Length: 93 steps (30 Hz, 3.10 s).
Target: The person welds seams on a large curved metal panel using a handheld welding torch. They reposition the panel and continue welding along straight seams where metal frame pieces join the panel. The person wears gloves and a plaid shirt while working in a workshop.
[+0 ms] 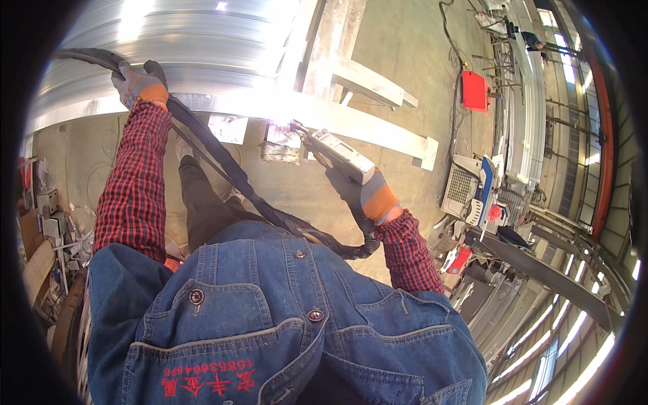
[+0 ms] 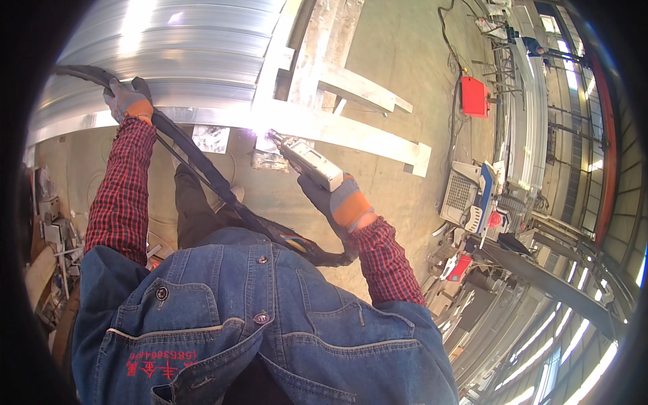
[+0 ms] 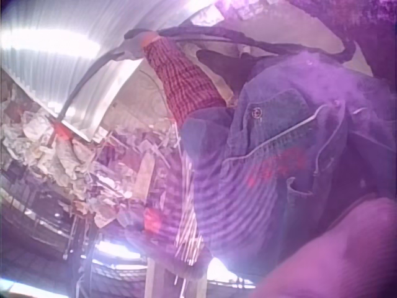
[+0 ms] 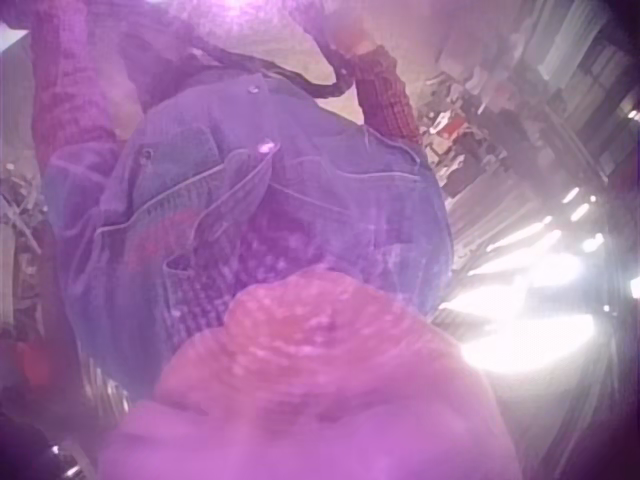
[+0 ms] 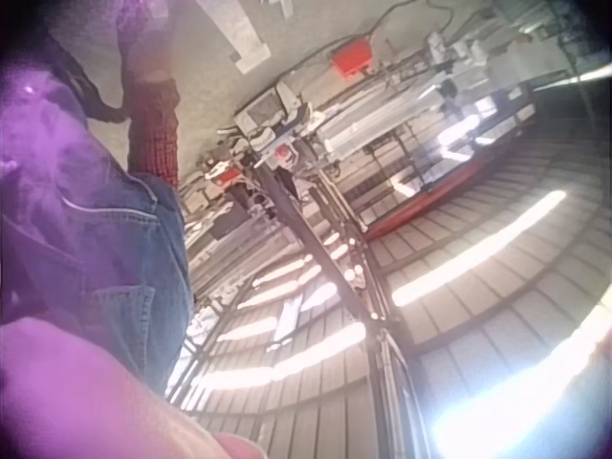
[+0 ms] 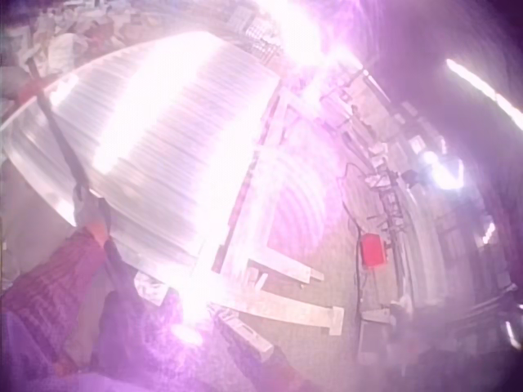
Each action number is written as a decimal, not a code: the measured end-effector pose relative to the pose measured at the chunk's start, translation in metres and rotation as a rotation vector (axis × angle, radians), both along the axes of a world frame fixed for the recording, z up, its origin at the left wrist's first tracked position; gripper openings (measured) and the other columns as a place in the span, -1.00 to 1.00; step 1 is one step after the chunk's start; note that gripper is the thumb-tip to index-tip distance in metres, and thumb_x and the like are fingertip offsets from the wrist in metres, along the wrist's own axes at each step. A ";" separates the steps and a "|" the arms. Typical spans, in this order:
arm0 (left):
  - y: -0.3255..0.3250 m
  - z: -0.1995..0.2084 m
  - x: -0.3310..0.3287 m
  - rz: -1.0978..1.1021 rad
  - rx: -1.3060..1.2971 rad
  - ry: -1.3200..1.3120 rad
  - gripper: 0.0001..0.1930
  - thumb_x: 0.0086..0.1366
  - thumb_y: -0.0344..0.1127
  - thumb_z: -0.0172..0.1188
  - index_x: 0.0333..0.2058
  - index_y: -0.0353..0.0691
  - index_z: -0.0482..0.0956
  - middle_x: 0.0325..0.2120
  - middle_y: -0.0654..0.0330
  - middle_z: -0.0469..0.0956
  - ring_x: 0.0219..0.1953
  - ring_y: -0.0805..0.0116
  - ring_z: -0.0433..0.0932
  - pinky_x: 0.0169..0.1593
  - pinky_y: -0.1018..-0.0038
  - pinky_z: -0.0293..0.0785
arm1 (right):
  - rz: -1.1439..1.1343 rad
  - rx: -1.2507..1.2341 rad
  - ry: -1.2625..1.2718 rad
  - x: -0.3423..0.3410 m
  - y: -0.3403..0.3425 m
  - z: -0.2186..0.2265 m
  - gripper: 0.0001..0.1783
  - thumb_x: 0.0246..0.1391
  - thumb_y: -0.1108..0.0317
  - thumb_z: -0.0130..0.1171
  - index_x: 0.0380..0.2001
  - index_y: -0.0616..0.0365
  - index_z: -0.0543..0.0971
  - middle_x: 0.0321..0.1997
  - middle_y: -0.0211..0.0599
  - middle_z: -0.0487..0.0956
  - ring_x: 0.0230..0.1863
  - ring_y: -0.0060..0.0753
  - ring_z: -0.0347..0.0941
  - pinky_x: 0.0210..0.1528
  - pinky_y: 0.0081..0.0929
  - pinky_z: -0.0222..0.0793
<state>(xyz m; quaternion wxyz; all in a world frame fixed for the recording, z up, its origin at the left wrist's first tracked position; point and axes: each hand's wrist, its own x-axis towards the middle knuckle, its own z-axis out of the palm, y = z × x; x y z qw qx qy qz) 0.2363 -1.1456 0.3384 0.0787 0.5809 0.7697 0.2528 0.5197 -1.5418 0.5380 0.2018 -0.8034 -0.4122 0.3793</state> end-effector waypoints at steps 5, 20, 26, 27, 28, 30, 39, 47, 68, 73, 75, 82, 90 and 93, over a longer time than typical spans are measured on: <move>0.002 -0.001 0.000 -0.004 -0.008 -0.088 -0.35 0.44 -0.17 0.29 0.44 -0.14 0.38 0.32 -0.15 0.36 0.19 -0.07 0.63 0.23 0.22 0.66 | -0.027 -0.002 0.026 0.000 -0.001 -0.001 -0.51 0.34 0.21 0.39 0.26 0.17 0.65 -0.38 -0.41 0.69 -0.48 -0.63 0.49 -0.46 -0.46 0.48; 0.001 0.004 0.000 -0.015 -0.015 -0.017 -0.30 0.41 -0.08 0.31 0.43 -0.21 0.38 0.31 -0.22 0.35 0.15 -0.12 0.65 0.20 0.17 0.66 | -0.048 0.028 0.037 -0.002 -0.016 0.001 -0.55 0.34 0.21 0.39 0.19 0.21 0.67 -0.38 -0.44 0.67 -0.48 -0.64 0.49 -0.46 -0.48 0.47; -0.002 0.008 0.001 -0.020 -0.006 -0.027 -0.32 0.40 -0.14 0.32 0.42 -0.22 0.38 0.30 -0.21 0.35 0.14 -0.12 0.65 0.20 0.17 0.66 | -0.034 0.115 0.092 -0.010 -0.035 -0.018 -0.54 0.36 0.23 0.36 0.22 0.23 0.62 0.00 0.02 0.76 -0.02 -0.14 0.74 -0.01 -0.24 0.62; -0.003 0.009 0.002 -0.019 0.004 -0.022 -0.33 0.40 -0.17 0.32 0.42 -0.22 0.38 0.30 -0.20 0.35 0.14 -0.12 0.65 0.20 0.17 0.66 | -0.018 0.213 0.083 -0.015 -0.036 -0.027 -0.57 0.35 0.23 0.38 0.17 0.22 0.63 -0.05 0.01 0.76 -0.07 -0.10 0.76 -0.07 -0.22 0.64; -0.003 0.009 0.002 -0.018 0.023 -0.022 -0.33 0.39 -0.20 0.32 0.42 -0.22 0.38 0.29 -0.20 0.36 0.14 -0.12 0.65 0.20 0.17 0.66 | 0.053 0.245 -0.050 -0.019 -0.039 -0.033 -0.65 0.30 0.25 0.42 0.04 0.17 0.63 -0.19 -0.04 0.70 -0.24 0.03 0.72 -0.23 -0.14 0.61; -0.004 0.009 0.002 -0.019 0.043 -0.024 -0.35 0.39 -0.23 0.31 0.41 -0.22 0.39 0.30 -0.20 0.36 0.15 -0.13 0.64 0.22 0.17 0.65 | 0.220 0.260 -0.224 -0.025 -0.043 -0.043 -0.63 0.27 0.26 0.43 0.05 0.16 0.61 -0.22 -0.08 0.67 -0.32 0.08 0.68 -0.29 -0.14 0.59; 0.007 -0.008 -0.003 0.007 -0.035 -0.003 -0.34 0.41 -0.07 0.31 0.39 -0.20 0.42 0.48 -0.31 0.22 0.29 -0.21 0.59 0.31 0.15 0.61 | 0.117 0.237 -0.207 -0.055 -0.038 -0.062 -0.65 0.28 0.34 0.43 0.06 0.18 0.61 -0.19 -0.21 0.68 -0.26 -0.14 0.67 -0.21 -0.33 0.58; 0.011 -0.014 -0.007 0.057 -0.031 -0.124 -0.26 0.43 0.12 0.29 0.44 -0.14 0.39 0.47 -0.27 0.27 0.32 -0.18 0.56 0.34 0.14 0.57 | 0.233 0.288 -0.341 -0.062 -0.045 -0.068 -0.71 0.23 0.29 0.41 0.00 0.00 0.69 -0.03 -0.13 0.62 -0.24 0.01 0.65 -0.33 -0.12 0.57; 0.051 -0.050 -0.016 -0.375 -0.192 0.684 -0.56 0.50 -0.02 0.13 -0.23 -0.22 0.87 -0.20 -0.01 0.83 -0.07 0.03 0.80 0.15 0.18 0.66 | -0.865 0.492 -0.190 -0.018 -0.188 0.022 -0.71 0.37 0.36 0.35 0.06 0.28 0.63 -0.39 -0.37 0.65 -0.40 -0.53 0.60 -0.35 -0.46 0.55; 0.068 0.030 0.207 -0.713 0.037 0.371 -0.59 0.49 -0.04 0.15 -0.20 -0.23 0.85 -0.20 -0.02 0.82 -0.08 0.02 0.79 0.13 0.18 0.66 | -1.436 1.045 -0.161 -0.005 -0.303 0.099 -0.66 0.52 0.15 0.17 0.05 0.24 0.55 -0.48 -0.34 0.57 -0.52 -0.48 0.52 -0.46 -0.47 0.45; 0.063 0.059 0.264 -0.806 0.091 0.273 -0.61 0.48 -0.06 0.16 -0.19 -0.24 0.84 -0.20 -0.03 0.81 -0.08 0.01 0.78 0.12 0.17 0.66 | -1.524 1.246 -0.189 -0.009 -0.348 0.128 -0.61 0.52 0.04 0.14 0.04 0.18 0.55 -0.51 -0.34 0.53 -0.55 -0.44 0.51 -0.47 -0.43 0.47; 0.005 0.126 0.289 -1.055 0.170 0.119 -0.65 0.46 -0.10 0.20 -0.14 -0.27 0.81 -0.20 -0.06 0.79 -0.09 -0.01 0.77 0.08 0.16 0.65 | -1.769 1.739 0.023 -0.009 -0.430 0.121 -0.62 0.39 -0.07 0.32 -0.09 0.00 0.59 -0.54 -0.43 0.58 -0.64 -0.47 0.49 -0.56 -0.48 0.47; -0.118 0.148 0.244 -1.234 0.135 0.000 -0.67 0.44 -0.15 0.25 -0.08 -0.31 0.77 -0.19 -0.09 0.77 -0.11 -0.03 0.75 0.04 0.14 0.64 | -1.822 1.833 0.237 0.056 -0.435 0.062 -0.59 0.37 -0.12 0.33 -0.11 -0.02 0.57 -0.54 -0.43 0.56 -0.59 -0.47 0.49 -0.53 -0.48 0.48; -0.173 0.162 0.221 -1.275 0.109 -0.033 -0.67 0.44 -0.17 0.26 -0.06 -0.32 0.76 -0.19 -0.10 0.76 -0.12 -0.04 0.74 0.03 0.13 0.64 | -1.774 1.926 0.439 0.099 -0.438 0.054 -0.58 0.36 -0.14 0.33 -0.13 -0.03 0.55 -0.53 -0.40 0.54 -0.57 -0.43 0.48 -0.49 -0.43 0.48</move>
